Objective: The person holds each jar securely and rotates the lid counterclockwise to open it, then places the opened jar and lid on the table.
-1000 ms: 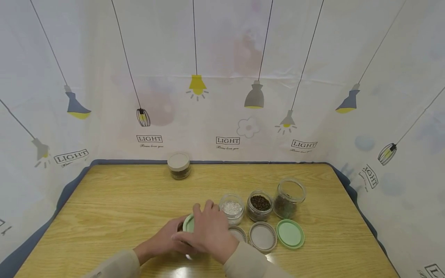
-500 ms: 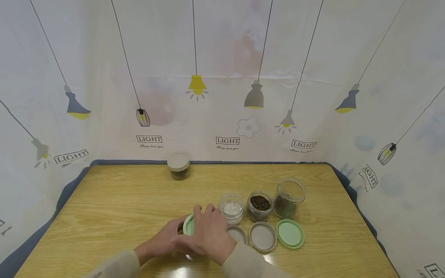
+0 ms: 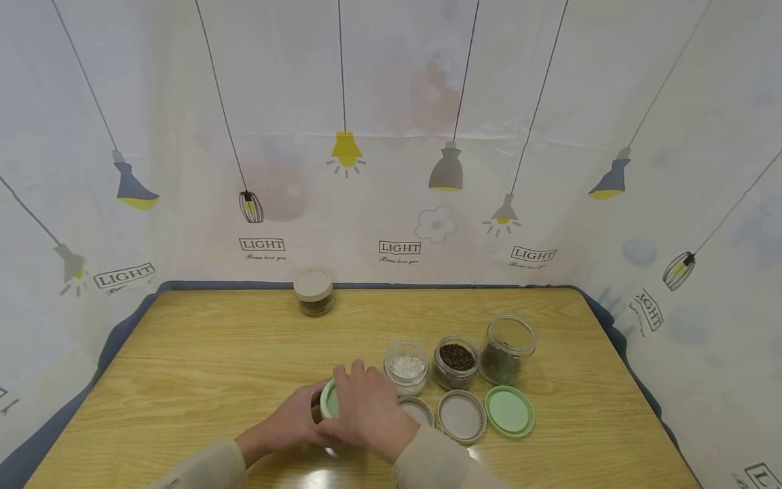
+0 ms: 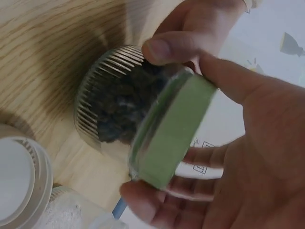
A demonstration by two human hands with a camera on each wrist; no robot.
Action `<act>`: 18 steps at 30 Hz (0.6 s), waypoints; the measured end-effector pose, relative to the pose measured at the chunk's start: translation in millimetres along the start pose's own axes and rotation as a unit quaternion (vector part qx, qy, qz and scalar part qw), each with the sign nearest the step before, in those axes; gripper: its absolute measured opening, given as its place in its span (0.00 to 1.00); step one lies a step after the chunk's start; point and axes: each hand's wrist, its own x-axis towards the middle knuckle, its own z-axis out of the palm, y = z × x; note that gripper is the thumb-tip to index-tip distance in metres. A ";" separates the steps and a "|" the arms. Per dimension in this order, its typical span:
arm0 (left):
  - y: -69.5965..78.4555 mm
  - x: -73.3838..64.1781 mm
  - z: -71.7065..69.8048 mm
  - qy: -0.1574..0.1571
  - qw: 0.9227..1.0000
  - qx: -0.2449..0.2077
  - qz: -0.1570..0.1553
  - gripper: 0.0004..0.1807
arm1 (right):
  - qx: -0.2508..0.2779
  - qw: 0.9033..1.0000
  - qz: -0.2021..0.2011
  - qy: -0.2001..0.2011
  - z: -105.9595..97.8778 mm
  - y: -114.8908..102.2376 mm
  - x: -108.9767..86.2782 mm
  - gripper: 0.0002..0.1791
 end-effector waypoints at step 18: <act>-0.4 0.7 -1.2 -0.016 0.999 -0.028 -0.010 0.43 | 0.004 1.000 0.006 0.001 -12.7 3.0 -2.0 0.53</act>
